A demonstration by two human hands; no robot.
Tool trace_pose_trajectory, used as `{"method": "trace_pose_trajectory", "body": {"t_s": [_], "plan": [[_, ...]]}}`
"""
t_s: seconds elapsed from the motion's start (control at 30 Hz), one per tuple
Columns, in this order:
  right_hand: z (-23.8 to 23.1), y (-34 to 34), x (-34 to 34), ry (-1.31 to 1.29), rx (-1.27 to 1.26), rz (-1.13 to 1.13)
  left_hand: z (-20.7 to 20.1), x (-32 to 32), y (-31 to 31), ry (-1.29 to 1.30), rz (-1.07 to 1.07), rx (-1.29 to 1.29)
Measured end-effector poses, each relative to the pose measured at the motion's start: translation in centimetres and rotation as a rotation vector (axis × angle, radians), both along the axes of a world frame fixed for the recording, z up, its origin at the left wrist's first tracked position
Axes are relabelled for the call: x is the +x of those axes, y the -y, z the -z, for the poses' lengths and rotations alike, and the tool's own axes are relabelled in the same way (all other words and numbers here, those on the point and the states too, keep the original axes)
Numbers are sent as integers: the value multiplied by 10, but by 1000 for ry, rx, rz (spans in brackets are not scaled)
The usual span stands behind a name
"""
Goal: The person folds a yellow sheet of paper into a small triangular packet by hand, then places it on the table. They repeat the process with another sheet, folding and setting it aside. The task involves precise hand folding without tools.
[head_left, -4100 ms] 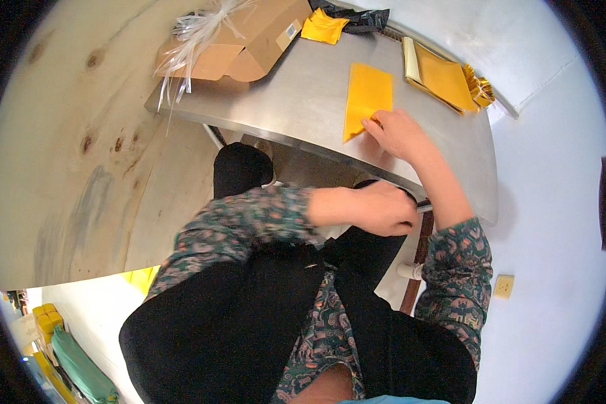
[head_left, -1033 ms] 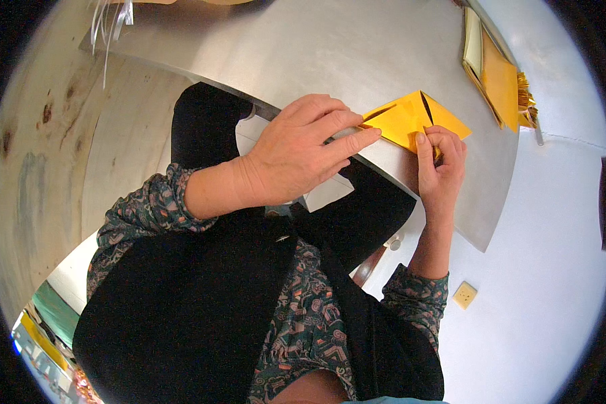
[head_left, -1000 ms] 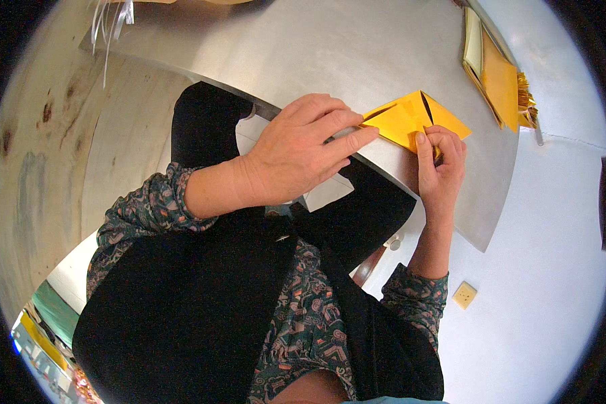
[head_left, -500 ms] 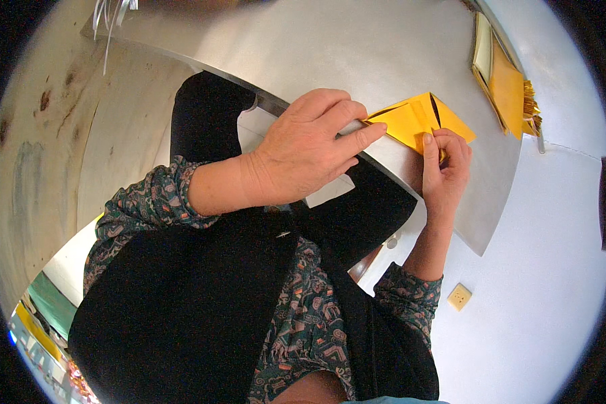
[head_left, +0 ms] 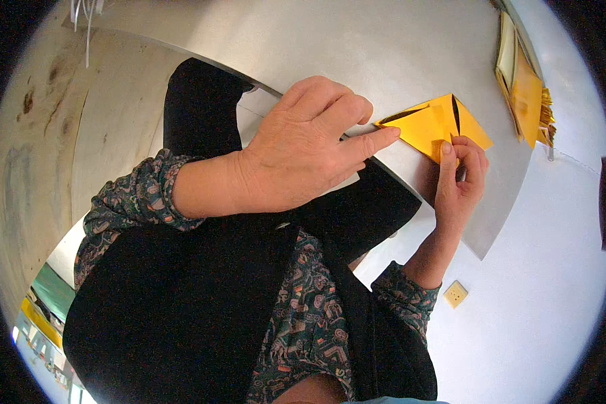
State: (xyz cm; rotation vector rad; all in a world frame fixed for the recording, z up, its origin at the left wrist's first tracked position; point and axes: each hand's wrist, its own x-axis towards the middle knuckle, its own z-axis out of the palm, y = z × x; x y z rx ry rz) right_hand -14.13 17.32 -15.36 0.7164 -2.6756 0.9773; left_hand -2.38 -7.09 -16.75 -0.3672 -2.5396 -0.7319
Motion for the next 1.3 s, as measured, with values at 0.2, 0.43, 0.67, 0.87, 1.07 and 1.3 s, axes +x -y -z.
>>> {"method": "trace_pose_trajectory", "body": {"t_s": [0.2, 0.43, 0.67, 0.87, 1.07, 1.3], "plan": [[0, -2, -3, 24, 29, 26, 4, -8, 1, -21, -1, 16], [-1, -2, -3, 42, 44, 35, 6, -8, 0, -3, -10, 17], [-4, 2, 1, 40, 26, 49, 5, -7, 1, 9, -14, 8], [-5, 2, 1, 41, 37, 40, -2, -5, 2, 96, 2, -4], [-5, 3, 1, 42, 20, 45, -15, -10, 4, 116, 12, 22], [-7, 4, -1, 18, 44, 38, -20, -9, 7, 184, 54, -28]]}}
